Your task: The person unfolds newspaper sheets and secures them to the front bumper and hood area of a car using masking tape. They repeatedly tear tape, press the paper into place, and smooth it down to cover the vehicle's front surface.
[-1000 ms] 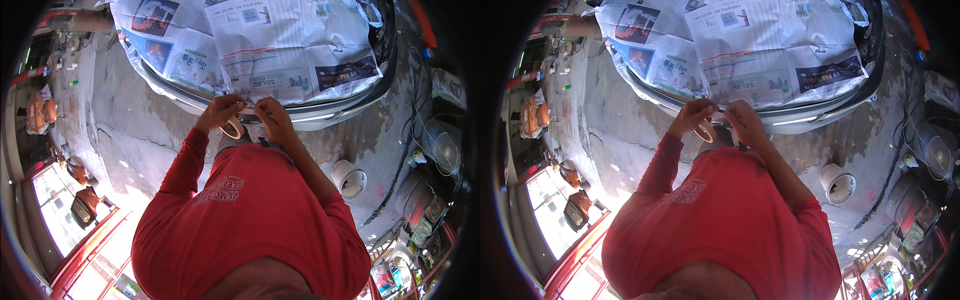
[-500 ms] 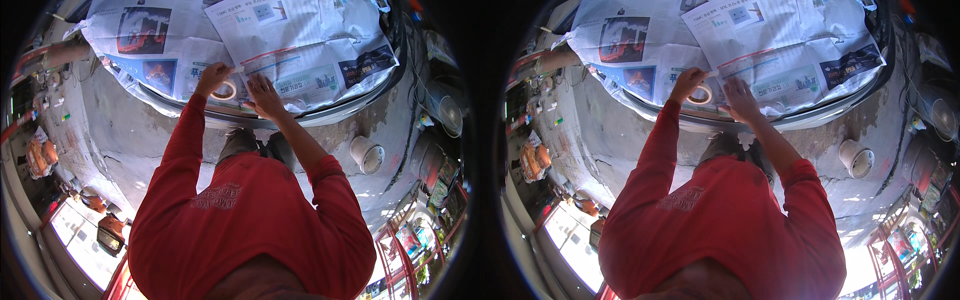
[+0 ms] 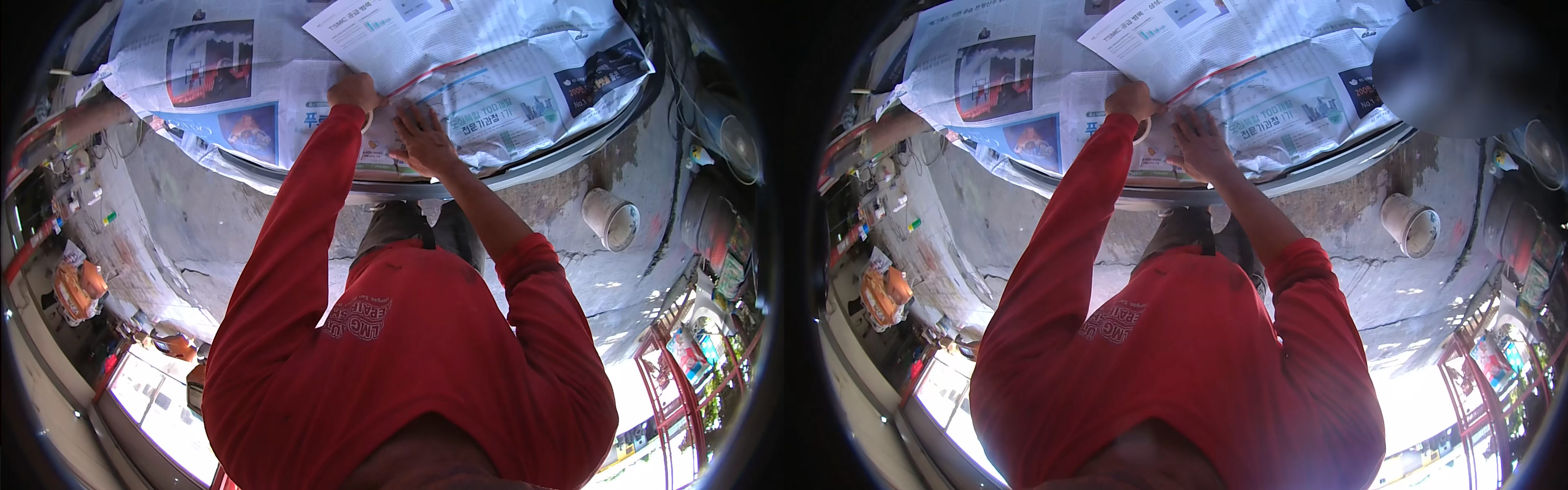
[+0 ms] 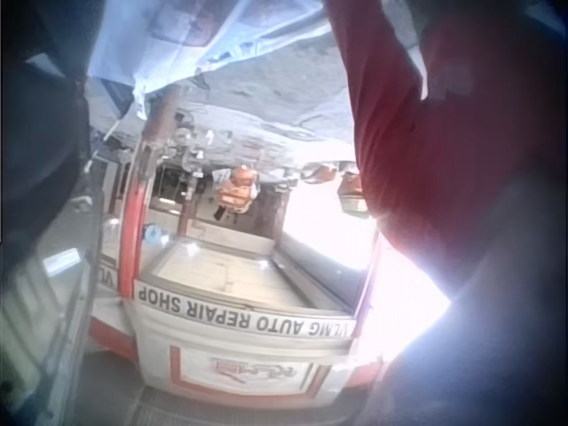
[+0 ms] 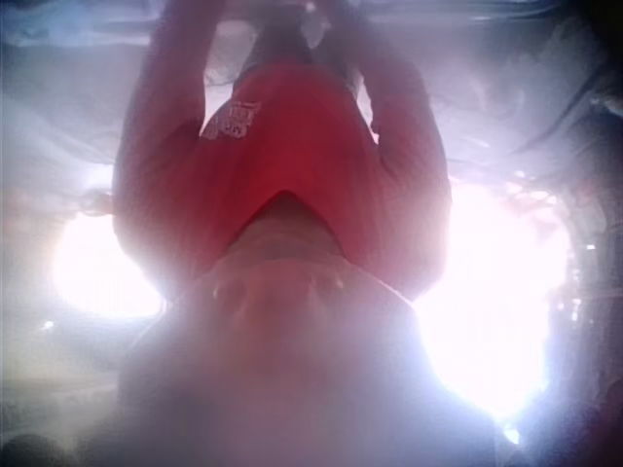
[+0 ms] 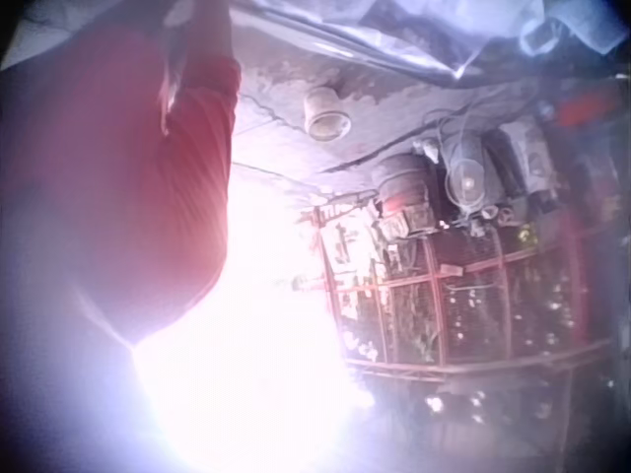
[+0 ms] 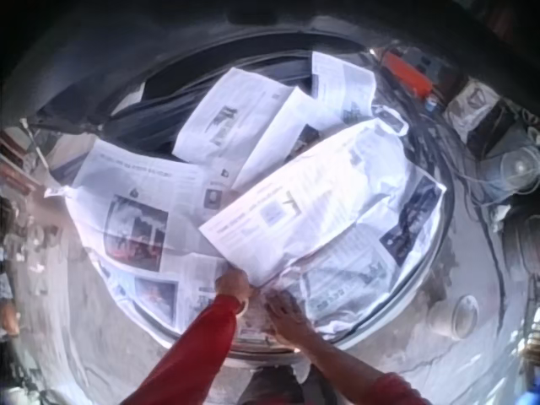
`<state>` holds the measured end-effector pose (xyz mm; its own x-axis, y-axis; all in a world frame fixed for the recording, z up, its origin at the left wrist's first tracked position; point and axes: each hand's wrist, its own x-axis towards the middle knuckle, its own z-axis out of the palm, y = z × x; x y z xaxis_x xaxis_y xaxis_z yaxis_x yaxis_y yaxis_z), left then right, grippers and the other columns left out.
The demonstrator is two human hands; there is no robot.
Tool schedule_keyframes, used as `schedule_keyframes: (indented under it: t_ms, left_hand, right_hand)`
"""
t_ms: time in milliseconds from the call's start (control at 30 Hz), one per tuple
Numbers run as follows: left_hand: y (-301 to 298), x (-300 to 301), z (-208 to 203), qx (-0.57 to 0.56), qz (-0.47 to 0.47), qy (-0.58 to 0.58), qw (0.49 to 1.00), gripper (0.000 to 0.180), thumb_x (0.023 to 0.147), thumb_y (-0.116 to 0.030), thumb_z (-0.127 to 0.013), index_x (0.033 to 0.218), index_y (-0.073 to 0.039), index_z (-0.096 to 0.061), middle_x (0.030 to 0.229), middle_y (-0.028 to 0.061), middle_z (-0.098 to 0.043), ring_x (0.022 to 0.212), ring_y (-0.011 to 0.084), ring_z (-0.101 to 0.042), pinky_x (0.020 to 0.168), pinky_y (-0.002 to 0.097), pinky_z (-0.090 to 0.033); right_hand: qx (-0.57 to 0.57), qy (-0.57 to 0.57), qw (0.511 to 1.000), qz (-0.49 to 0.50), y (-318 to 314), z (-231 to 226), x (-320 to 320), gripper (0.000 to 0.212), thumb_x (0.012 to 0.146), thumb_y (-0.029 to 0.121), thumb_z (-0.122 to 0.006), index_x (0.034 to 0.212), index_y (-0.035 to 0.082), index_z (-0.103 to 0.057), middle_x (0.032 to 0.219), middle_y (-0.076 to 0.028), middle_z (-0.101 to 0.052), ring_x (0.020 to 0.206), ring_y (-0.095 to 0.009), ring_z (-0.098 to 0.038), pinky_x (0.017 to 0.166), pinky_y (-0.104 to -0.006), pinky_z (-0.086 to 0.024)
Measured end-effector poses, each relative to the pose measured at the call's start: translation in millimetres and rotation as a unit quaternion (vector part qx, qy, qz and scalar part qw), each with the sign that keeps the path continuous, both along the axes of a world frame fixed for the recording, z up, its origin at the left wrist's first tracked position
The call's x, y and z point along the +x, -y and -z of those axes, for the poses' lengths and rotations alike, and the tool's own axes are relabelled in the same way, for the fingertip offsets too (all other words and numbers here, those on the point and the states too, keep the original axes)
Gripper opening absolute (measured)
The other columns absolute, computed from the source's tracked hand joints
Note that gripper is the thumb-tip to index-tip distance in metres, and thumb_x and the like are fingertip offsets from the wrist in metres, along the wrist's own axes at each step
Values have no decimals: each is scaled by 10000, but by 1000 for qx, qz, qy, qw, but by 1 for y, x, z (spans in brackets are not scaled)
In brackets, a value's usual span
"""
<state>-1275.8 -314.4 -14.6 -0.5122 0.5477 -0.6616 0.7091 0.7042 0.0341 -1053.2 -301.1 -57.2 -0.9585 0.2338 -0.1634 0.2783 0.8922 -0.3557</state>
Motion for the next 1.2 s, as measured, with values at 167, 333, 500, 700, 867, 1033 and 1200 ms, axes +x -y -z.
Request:
schedule_keyframes:
  t_ms: [167, 333, 500, 700, 867, 1033, 1200]
  left_hand:
    - [9, -15, 8, 29, 31, -55, 998, 496, 780, -461, -862, 1071, -67, -788, 1101, 167, -770, 1051, 340, -742, 866, 463, -593]
    - [29, -43, -6, 36, 36, -79, 996, 366, 847, -377, -816, 1060, -81, -784, 1094, 157, -768, 998, 331, -745, 814, 452, -593]
    - [39, 42, -93, 231, -93, 385, 889, 294, 928, -221, -773, 1161, -51, -717, 810, 10, -660, 707, 70, -615, 592, 248, -491]
    - [10, 270, -191, 589, 205, 309, 718, 368, 844, -252, -814, 1188, -134, -752, 1124, 98, -649, 1025, 280, -650, 884, 433, -521]
    - [-39, 316, -180, 634, 300, 237, 672, 335, 849, -298, -812, 1129, -127, -749, 1079, 100, -630, 845, 266, -628, 758, 413, -500]
    - [-83, 372, -181, 629, 183, 161, 739, 434, 867, -403, -790, 1186, -117, -723, 1183, 150, -606, 995, 337, -659, 825, 481, -533]
    - [-96, 520, -185, 528, 378, 352, 674, 520, 903, -482, -753, 1279, -130, -689, 1245, 179, -582, 999, 304, -656, 873, 469, -523]
  right_hand:
    - [-20, 21, 1000, 2, 1, 0, 0, 781, 989, 599, -552, 1519, 33, -454, 1660, -150, -308, 1561, -364, -227, 1254, -587, -193]
    - [-29, -38, 999, 18, -4, -9, 0, 706, 987, 533, -593, 1494, 53, -489, 1640, -167, -345, 1532, -383, -286, 1235, -566, -259]
    - [-181, -191, 947, 184, -34, -32, 2, 466, 928, 265, -677, 1331, 41, -614, 1357, -158, -645, 1265, -332, -615, 1034, -420, -531]
    - [-344, -179, 831, 399, -92, -70, 5, 366, 951, 306, -713, 1229, 69, -737, 1114, -159, -770, 859, -262, -771, 805, -391, -601]
    - [-428, -120, 785, 431, -98, -61, 66, 345, 929, 341, -678, 1172, 112, -764, 1144, -135, -763, 1104, -285, -722, 991, -404, -551]
    - [-300, -56, 860, 408, -121, -39, 146, 359, 936, 374, -655, 1178, 132, -763, 1172, -102, -756, 1131, -274, -711, 1008, -405, -543]
    - [-293, 24, 882, 369, -144, -36, 259, 395, 928, 392, -660, 1241, 163, -735, 1276, -79, -715, 1217, -316, -651, 1051, -458, -507]
